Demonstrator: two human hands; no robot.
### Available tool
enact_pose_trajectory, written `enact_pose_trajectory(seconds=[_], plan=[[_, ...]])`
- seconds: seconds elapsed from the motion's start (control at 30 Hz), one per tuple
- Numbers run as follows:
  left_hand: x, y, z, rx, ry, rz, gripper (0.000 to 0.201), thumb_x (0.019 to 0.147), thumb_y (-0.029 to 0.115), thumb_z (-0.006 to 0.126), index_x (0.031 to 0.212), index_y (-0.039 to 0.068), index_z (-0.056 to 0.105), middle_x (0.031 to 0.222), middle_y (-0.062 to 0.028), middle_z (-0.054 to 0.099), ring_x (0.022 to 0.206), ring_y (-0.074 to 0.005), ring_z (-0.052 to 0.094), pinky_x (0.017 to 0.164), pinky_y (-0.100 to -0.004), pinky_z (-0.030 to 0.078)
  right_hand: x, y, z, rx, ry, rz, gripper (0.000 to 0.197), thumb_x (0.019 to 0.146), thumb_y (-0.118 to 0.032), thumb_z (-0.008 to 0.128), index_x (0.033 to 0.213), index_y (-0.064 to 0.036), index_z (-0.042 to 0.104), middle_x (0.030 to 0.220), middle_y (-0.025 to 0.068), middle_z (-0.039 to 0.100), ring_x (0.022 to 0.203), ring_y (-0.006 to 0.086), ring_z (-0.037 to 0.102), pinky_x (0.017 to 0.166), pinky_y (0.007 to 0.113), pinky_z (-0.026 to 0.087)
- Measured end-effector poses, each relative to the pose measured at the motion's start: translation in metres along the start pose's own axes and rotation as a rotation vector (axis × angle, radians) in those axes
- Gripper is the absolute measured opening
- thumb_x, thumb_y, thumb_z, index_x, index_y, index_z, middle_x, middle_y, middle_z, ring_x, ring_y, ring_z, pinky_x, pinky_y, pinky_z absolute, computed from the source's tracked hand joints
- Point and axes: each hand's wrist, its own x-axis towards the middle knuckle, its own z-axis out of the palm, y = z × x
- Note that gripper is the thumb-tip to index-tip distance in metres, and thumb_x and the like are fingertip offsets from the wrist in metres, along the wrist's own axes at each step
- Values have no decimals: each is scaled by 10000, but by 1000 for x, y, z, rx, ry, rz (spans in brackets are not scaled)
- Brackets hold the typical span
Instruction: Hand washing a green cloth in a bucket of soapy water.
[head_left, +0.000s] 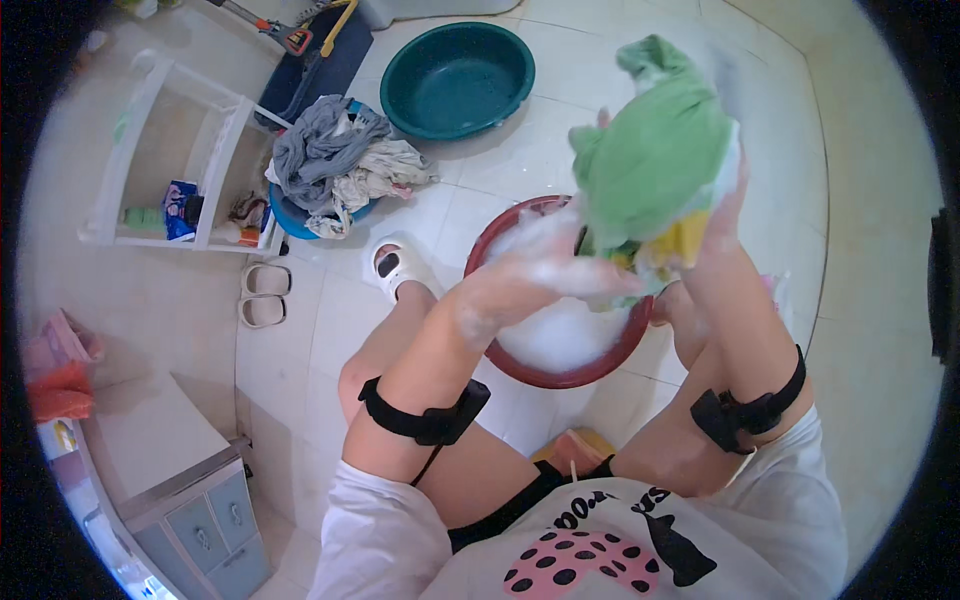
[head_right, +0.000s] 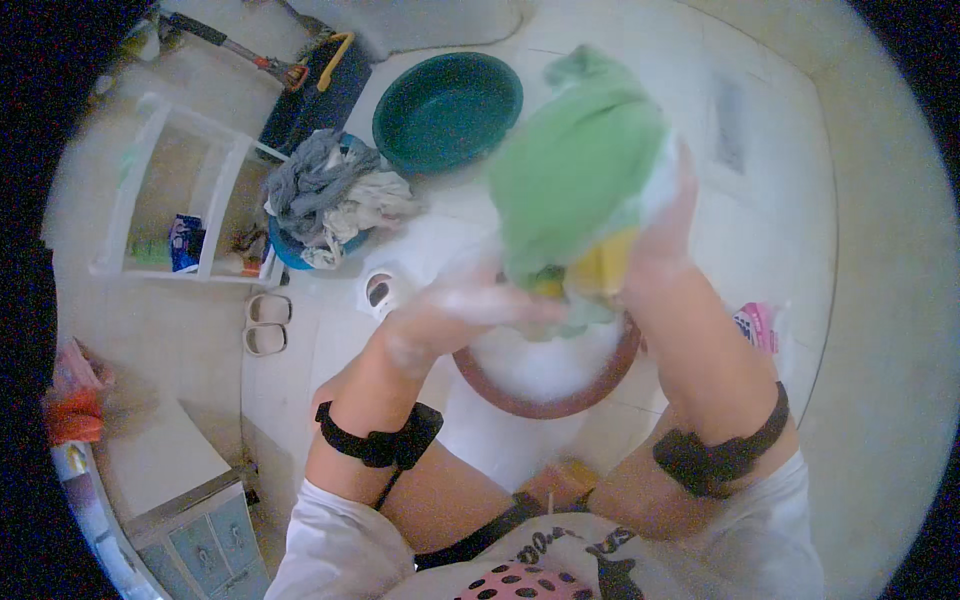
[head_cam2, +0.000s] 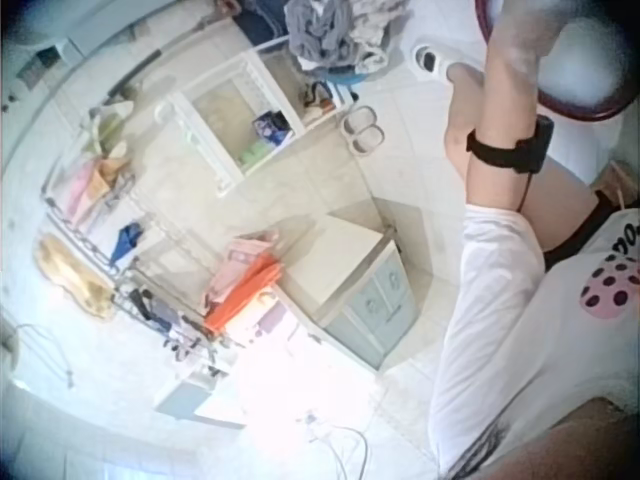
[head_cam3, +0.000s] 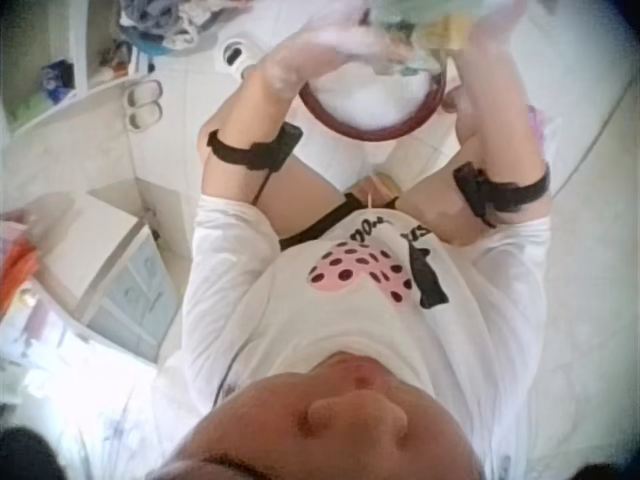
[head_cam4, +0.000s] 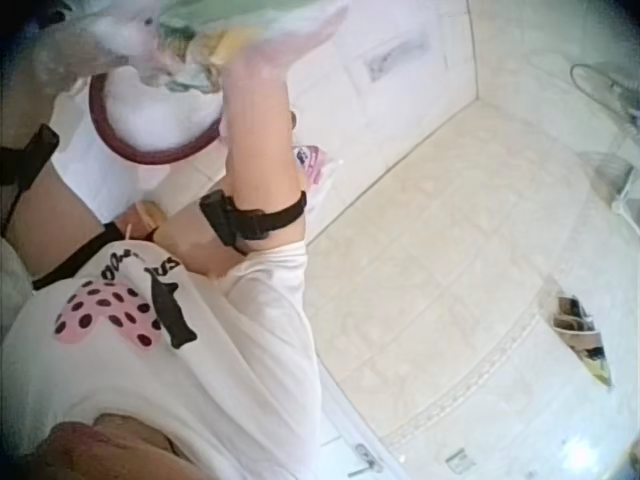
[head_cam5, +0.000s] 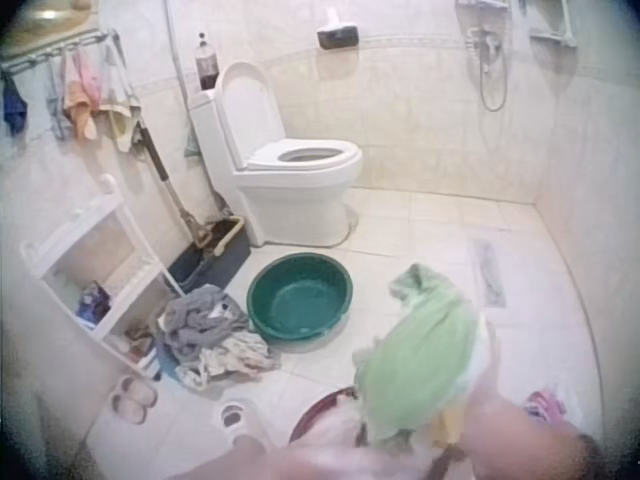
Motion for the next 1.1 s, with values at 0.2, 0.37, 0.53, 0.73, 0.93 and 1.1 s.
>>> enact_pose_trajectory(seconds=[0.2, 0.37, 0.53, 0.73, 0.93, 1.1], plan=[[5, -20, -1, -330, -158, -90, 583, 747, 245, 618, 1214, 20, 352, 1101, -98, 498, 968, -179, 503, 819, -312, 421, -2, -9, 12, 42, -12, -29, 582, 806, -461, 337, 1215, -49, 369, 1179, 177, 426, 1103, 343, 397, 910, 457, 347], [10, -12, 4, -591, 247, 144, 526, 782, 258, 556, 1222, 55, 353, 1099, -71, 485, 975, -190, 498, 828, -331, 416, 6, -13, 3, 76, -48, -73, 575, 810, -453, 341, 1213, -43, 375, 1189, 160, 429, 1094, 307, 418, 902, 438, 363], [15, -9, 1, -691, 443, 280, 483, 809, 268, 507, 1228, 84, 353, 1098, -50, 474, 980, -198, 494, 835, -346, 411, 10, -8, -13, 82, -328, 160, 549, 827, -458, 331, 1161, -35, 434, 1123, 132, 498, 972, 277, 514, 869, 412, 397], [7, -8, -10, -484, 546, 425, 444, 834, 190, 420, 1249, 73, 311, 1099, -87, 484, 984, -209, 495, 878, -324, 385, 5, 17, 10, -385, 108, 363, 414, 863, -347, 355, 1055, -20, 523, 996, 90, 573, 887, 178, 553, 815, 309, 420], [7, -9, -23, -24, 778, 615, 462, 733, 91, 514, 1169, 54, 365, 1045, -31, 435, 894, -108, 450, 795, -244, 395, -4, 32, -16, -1125, -166, 102, 333, 839, -269, 442, 1077, -45, 506, 1030, 84, 550, 886, 142, 534, 809, 286, 404], [15, -14, -19, -17, 653, 692, 443, 758, 171, 532, 1152, 23, 394, 1034, -35, 457, 857, -141, 481, 781, -234, 398, 0, 18, -32, -956, -277, 234, 312, 828, -266, 456, 1057, -61, 510, 1027, 73, 550, 893, 160, 543, 808, 296, 418]])
